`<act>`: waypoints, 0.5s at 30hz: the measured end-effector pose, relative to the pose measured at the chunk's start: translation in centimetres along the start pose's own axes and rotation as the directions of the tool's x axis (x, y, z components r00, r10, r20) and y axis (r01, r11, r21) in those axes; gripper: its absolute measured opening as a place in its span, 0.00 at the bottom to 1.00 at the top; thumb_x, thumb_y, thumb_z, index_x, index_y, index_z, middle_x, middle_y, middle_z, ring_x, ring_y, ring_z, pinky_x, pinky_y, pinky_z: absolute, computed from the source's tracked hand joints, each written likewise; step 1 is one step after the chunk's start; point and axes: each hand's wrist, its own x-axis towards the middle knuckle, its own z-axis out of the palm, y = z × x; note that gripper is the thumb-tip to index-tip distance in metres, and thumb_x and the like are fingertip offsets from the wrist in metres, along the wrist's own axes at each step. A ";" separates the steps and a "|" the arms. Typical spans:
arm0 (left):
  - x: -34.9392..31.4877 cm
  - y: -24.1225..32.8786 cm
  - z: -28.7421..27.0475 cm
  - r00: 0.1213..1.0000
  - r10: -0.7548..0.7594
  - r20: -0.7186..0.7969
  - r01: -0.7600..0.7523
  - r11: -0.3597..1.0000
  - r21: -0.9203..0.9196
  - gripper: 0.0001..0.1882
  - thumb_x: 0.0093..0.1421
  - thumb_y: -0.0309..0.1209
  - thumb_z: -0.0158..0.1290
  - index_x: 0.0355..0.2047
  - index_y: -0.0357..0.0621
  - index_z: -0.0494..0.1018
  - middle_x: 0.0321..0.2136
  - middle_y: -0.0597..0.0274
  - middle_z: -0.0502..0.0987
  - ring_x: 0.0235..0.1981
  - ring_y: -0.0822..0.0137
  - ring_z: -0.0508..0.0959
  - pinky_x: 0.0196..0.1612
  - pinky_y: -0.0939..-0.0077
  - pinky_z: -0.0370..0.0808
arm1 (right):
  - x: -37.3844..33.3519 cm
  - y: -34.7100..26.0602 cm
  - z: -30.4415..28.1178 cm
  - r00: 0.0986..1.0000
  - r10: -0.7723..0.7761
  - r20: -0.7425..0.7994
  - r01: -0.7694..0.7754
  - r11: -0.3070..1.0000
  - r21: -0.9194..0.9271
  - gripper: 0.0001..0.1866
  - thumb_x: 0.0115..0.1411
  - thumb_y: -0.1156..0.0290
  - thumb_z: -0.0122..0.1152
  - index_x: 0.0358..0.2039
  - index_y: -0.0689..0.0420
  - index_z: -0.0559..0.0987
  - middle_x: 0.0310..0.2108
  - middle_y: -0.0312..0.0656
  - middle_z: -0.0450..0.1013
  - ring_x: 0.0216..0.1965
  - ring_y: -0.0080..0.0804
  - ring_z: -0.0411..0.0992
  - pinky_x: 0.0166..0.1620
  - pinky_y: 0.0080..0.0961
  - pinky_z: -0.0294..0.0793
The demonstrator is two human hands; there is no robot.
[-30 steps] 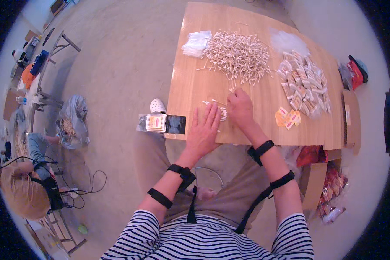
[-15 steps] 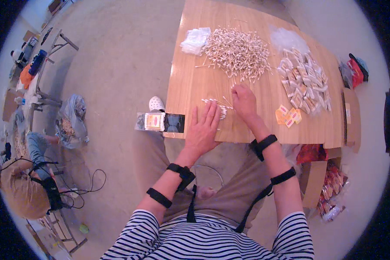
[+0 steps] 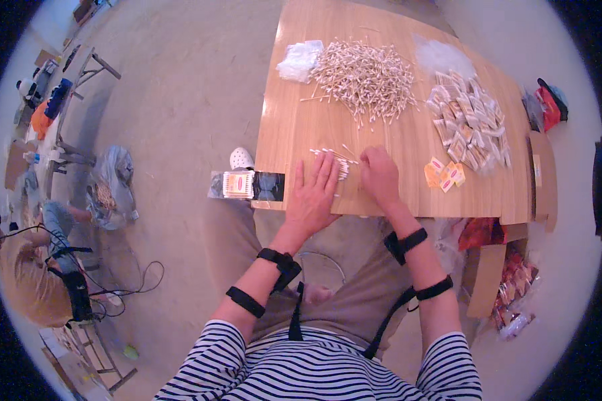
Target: Arranging and packaging small stick-like hygiene or medicinal products into boxes.
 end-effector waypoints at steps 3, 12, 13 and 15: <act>0.2 0.0 -0.3 1.000 0.016 -0.012 -0.016 1.000 -0.010 0.64 0.38 0.54 0.72 0.70 0.37 0.53 0.73 0.51 0.51 0.75 0.54 0.48 0.73 0.39 0.44 | 3.2 1.1 1.2 0.996 0.010 -0.087 -0.014 0.999 -0.045 0.06 0.57 0.74 0.58 0.37 0.56 0.76 0.38 0.52 0.73 0.37 0.56 0.75 0.40 0.51 0.76; -0.2 -0.1 -0.1 0.999 0.002 0.034 -0.001 1.000 -0.024 0.60 0.38 0.52 0.72 0.68 0.37 0.59 0.73 0.51 0.52 0.75 0.54 0.48 0.73 0.38 0.44 | 0.0 -2.8 0.9 0.986 -0.161 0.048 0.159 0.987 0.036 0.31 0.63 0.56 0.58 0.59 0.67 0.70 0.59 0.61 0.68 0.62 0.60 0.64 0.67 0.50 0.59; -0.1 -0.1 -0.1 1.000 -0.001 0.022 0.002 1.000 -0.031 0.58 0.41 0.51 0.70 0.68 0.36 0.58 0.73 0.51 0.52 0.75 0.54 0.48 0.73 0.39 0.44 | -1.2 -3.7 0.3 0.975 -0.197 0.099 0.187 0.978 0.096 0.36 0.62 0.53 0.59 0.62 0.68 0.67 0.63 0.62 0.65 0.65 0.60 0.61 0.69 0.50 0.54; 0.0 0.4 -0.2 1.000 0.002 -0.002 -0.002 0.999 -0.049 0.54 0.46 0.49 0.67 0.69 0.36 0.58 0.73 0.51 0.53 0.75 0.55 0.49 0.73 0.40 0.44 | -2.6 -4.2 -0.2 0.952 -0.263 0.156 0.241 0.959 0.147 0.44 0.61 0.47 0.59 0.66 0.69 0.62 0.67 0.62 0.60 0.69 0.60 0.56 0.72 0.50 0.49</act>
